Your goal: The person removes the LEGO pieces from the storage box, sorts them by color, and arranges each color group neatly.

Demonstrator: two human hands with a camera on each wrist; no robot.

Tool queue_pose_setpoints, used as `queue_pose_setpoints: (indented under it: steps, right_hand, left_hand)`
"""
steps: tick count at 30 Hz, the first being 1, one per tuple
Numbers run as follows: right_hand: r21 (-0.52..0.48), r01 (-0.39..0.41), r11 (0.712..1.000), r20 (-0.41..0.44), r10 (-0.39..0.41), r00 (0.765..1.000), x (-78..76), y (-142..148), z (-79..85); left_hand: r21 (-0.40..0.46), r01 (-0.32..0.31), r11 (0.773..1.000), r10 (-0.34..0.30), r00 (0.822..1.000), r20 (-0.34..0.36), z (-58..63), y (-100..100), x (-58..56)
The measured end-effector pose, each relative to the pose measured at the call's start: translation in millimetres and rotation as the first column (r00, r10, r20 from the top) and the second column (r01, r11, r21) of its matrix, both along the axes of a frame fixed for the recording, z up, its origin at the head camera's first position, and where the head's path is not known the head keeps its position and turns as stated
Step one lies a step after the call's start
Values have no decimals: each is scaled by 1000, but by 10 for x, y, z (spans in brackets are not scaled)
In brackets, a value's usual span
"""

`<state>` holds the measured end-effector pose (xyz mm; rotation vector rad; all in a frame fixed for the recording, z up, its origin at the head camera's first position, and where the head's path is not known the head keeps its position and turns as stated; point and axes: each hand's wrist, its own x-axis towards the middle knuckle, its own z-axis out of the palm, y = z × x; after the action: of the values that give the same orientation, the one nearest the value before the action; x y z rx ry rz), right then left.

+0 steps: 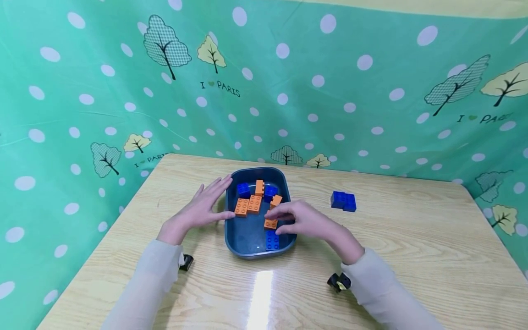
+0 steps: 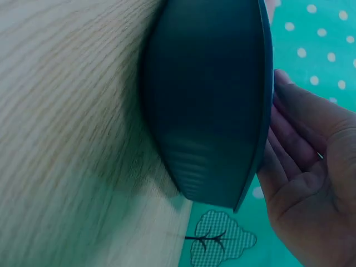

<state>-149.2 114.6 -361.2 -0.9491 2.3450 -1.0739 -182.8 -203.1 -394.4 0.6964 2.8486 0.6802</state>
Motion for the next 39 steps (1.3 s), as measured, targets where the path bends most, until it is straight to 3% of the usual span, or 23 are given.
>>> queue_pose_setpoints:
  steps: [3, 7, 15, 19, 24, 34, 37, 39]
  right_hand:
    - [130, -47, 990, -38, 52, 998, -9, -95, 24]
    - [295, -91, 951, -89, 122, 989, -13, -207, 40]
    - [450, -87, 889, -168, 180, 969, 45, -306, 41]
    - [464, -83, 882, -238, 214, 948, 67, -327, 13]
    - [452, -39, 891, -315, 201, 928, 65, -371, -37]
    - [410, 168, 897, -469, 49, 882, 73, -542, -214]
    - [378, 217, 900, -474, -13, 880, 109, -598, -241]
    - [354, 224, 908, -441, -50, 896, 131, -628, -247]
  left_hand:
    - [0, -3, 1000, 3, 1000, 4, 4, -2, 6]
    - [4, -5, 1000, 5, 1000, 10, 6, 2, 10]
    - [-3, 5, 1000, -5, 1000, -4, -6, 11, -4]
    - [-5, 1, 1000, -1, 1000, -3, -8, 14, -2]
    - [-8, -5, 1000, 5, 1000, 2, -12, 8, -6]
    - [-8, 0, 1000, 0, 1000, 9, -2, -8, -15]
    - [-7, 6, 1000, -6, 1000, 6, -5, -11, -8]
    - [-7, 8, 1000, -8, 1000, 2, -7, -11, -4]
